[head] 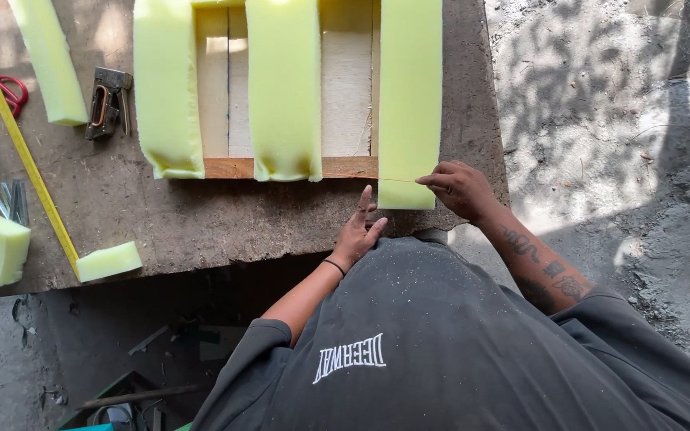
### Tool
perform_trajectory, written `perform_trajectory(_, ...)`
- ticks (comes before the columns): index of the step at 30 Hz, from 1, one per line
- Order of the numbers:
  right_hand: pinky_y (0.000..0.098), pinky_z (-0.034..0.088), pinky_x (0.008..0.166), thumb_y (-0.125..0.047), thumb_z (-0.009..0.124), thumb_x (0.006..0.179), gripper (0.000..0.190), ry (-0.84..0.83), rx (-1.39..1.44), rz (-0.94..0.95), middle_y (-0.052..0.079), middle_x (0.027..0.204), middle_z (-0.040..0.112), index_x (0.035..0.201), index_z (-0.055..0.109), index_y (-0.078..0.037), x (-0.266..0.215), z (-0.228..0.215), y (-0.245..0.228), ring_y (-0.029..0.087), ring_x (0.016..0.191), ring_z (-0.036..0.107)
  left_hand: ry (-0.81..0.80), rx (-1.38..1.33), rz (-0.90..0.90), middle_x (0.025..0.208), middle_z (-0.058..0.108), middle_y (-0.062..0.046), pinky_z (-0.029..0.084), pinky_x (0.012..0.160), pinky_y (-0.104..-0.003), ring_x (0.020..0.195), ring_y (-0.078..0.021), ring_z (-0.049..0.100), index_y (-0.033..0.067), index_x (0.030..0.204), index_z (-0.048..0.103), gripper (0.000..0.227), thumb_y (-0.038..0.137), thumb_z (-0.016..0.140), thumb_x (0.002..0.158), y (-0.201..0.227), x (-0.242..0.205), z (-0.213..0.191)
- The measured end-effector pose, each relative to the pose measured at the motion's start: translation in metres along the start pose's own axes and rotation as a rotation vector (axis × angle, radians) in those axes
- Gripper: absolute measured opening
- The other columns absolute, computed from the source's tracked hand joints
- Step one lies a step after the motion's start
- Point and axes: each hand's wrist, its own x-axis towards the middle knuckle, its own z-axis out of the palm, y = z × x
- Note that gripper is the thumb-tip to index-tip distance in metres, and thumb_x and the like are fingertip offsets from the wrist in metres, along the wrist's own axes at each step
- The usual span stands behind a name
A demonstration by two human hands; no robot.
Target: Trimming excess foam from a wooden furniture frame using scissors after securing it with a staple gun.
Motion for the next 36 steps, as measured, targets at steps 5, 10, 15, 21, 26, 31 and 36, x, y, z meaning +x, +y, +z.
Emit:
perform_trajectory(5,0.0407,0.057,0.071,-0.017,0.069,0.097,0.018,-0.055,-0.017,-0.022,0.001,0.093,0.071,0.107,0.079,-0.028,0.009,0.007,-0.008,0.028,0.089,0.068,-0.030,0.118,0.057,0.143,0.052,-0.030,0.050,0.103,-0.063,0.123,-0.0528,0.057,0.0371,0.165,0.011,0.078,0.043,0.058,0.103,0.012,0.022,0.009)
perform_trajectory(10,0.0409,0.058,0.073,-0.019,0.068,0.097,0.017,-0.084,-0.045,-0.041,0.000,0.095,0.069,0.106,0.078,-0.029,0.014,0.015,-0.002,0.028,0.090,0.068,-0.056,0.172,0.033,0.133,0.058,-0.031,0.048,0.105,-0.059,0.127,-0.0517,0.057,0.0408,0.165,0.014,0.074,0.048,0.056,0.104,0.007,0.047,0.020)
perform_trajectory(15,0.0420,0.058,0.074,-0.019,0.065,0.099,0.018,-0.116,-0.053,-0.039,0.002,0.095,0.069,0.106,0.079,-0.030,0.017,0.013,-0.003,0.030,0.089,0.068,-0.080,0.204,-0.074,0.121,0.067,-0.032,0.050,0.100,-0.060,0.115,-0.0523,0.064,0.0440,0.162,0.015,0.070,0.050,0.053,0.103,0.025,0.058,0.015)
perform_trajectory(21,0.0423,0.057,0.073,-0.020,0.066,0.096,0.016,-0.104,-0.118,-0.017,0.000,0.090,0.065,0.101,0.077,-0.031,0.005,-0.002,0.016,0.029,0.084,0.064,-0.112,0.302,-0.166,0.109,0.072,-0.032,0.052,0.095,-0.060,0.107,-0.0530,0.068,0.0450,0.160,0.012,0.069,0.039,0.050,0.103,0.049,0.060,0.006)
perform_trajectory(26,0.0455,0.057,0.073,-0.018,0.068,0.097,0.015,-0.107,-0.136,0.075,0.002,0.091,0.067,0.104,0.078,-0.028,-0.042,-0.042,0.065,0.032,0.084,0.064,-0.148,0.284,-0.170,0.108,0.071,-0.035,0.052,0.094,-0.062,0.106,-0.0542,0.068,0.0434,0.161,0.010,0.071,0.039,0.050,0.103,0.066,0.057,0.001)
perform_trajectory(31,0.0445,0.056,0.070,-0.018,0.067,0.096,0.017,-0.050,-0.107,0.014,0.002,0.087,0.064,0.102,0.078,-0.030,-0.021,-0.010,0.059,0.030,0.079,0.061,-0.184,0.255,-0.177,0.112,0.069,-0.037,0.052,0.094,-0.061,0.109,-0.0554,0.066,0.0369,0.163,0.010,0.075,0.035,0.053,0.102,0.052,0.067,0.003)
perform_trajectory(36,0.0431,0.057,0.066,-0.015,0.067,0.095,0.019,-0.052,-0.086,-0.054,0.001,0.085,0.064,0.100,0.078,-0.030,-0.009,0.011,0.057,0.030,0.077,0.061,-0.202,0.199,-0.188,0.120,0.067,-0.037,0.052,0.097,-0.061,0.114,-0.0546,0.065,0.0400,0.163,0.014,0.075,0.035,0.055,0.100,0.033,0.071,0.001)
